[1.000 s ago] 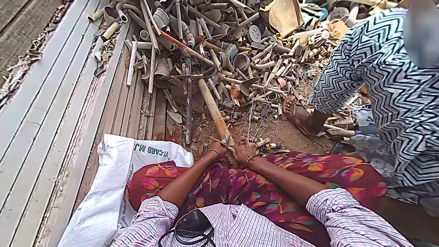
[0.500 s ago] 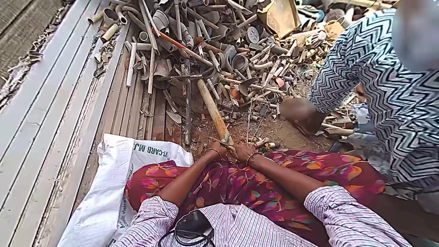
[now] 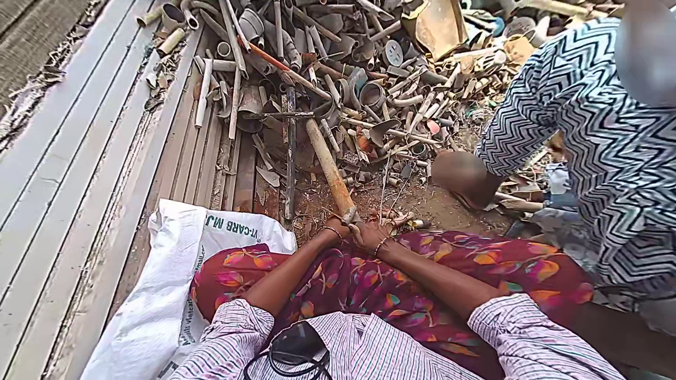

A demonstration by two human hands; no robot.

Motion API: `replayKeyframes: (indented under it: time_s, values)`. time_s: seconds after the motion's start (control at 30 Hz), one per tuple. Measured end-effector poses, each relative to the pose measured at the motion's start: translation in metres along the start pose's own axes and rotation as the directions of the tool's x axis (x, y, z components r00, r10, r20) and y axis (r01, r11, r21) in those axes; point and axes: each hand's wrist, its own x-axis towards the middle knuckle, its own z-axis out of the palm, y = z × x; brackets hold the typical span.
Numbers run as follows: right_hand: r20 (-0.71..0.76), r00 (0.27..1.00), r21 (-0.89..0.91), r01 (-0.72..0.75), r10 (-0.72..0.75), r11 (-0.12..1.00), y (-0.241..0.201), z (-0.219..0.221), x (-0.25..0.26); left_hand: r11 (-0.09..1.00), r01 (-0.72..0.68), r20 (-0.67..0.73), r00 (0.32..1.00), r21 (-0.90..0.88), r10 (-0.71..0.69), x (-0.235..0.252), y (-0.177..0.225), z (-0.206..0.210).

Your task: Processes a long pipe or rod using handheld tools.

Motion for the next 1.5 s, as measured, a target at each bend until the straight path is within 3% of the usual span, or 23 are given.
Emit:
replayKeyframes:
  time_s: [0.43, 0.57, 0.67, 0.8, 0.93, 1.1, 1.4, 1.5]
  values:
    - [-0.001, 1.000, -0.063, -0.009, 0.009, 0.998, 0.005, -0.003, 0.011, 0.994, -0.034, -0.033, 0.999, 0.106, 0.037, 0.012, -0.002, -0.002]
    - [-0.012, 0.989, -0.015, -0.150, 0.150, 0.989, 0.023, -0.015, 0.024, 0.989, -0.061, -0.016, 0.998, 0.138, 0.064, 0.009, -0.001, 0.000]
    - [-0.025, 0.999, -0.044, -0.043, 0.042, 0.998, 0.008, -0.007, 0.011, 0.986, -0.054, -0.015, 0.998, 0.156, 0.057, 0.002, 0.003, -0.004]
    - [-0.029, 0.999, -0.061, -0.017, 0.016, 0.998, 0.010, -0.001, 0.017, 0.985, -0.032, -0.031, 0.999, 0.172, 0.038, 0.008, -0.002, 0.000]
    - [-0.010, 1.000, -0.063, -0.016, 0.016, 0.998, 0.007, -0.001, 0.014, 0.987, -0.046, -0.046, 0.997, 0.157, 0.054, 0.009, -0.004, -0.004]
    - [0.012, 1.000, -0.064, -0.001, 0.002, 0.998, 0.005, 0.001, 0.013, 0.997, -0.008, 0.068, 0.998, -0.071, 0.013, 0.013, -0.008, -0.002]
    - [-0.001, 1.000, -0.088, -0.017, 0.017, 0.996, 0.005, -0.003, 0.015, 0.993, -0.091, 0.000, 0.996, 0.074, 0.092, 0.011, -0.006, -0.007]
    - [-0.027, 0.993, -0.055, -0.118, 0.117, 0.991, 0.018, -0.009, 0.024, 0.992, -0.070, -0.011, 0.997, 0.107, 0.071, 0.005, 0.001, -0.006]
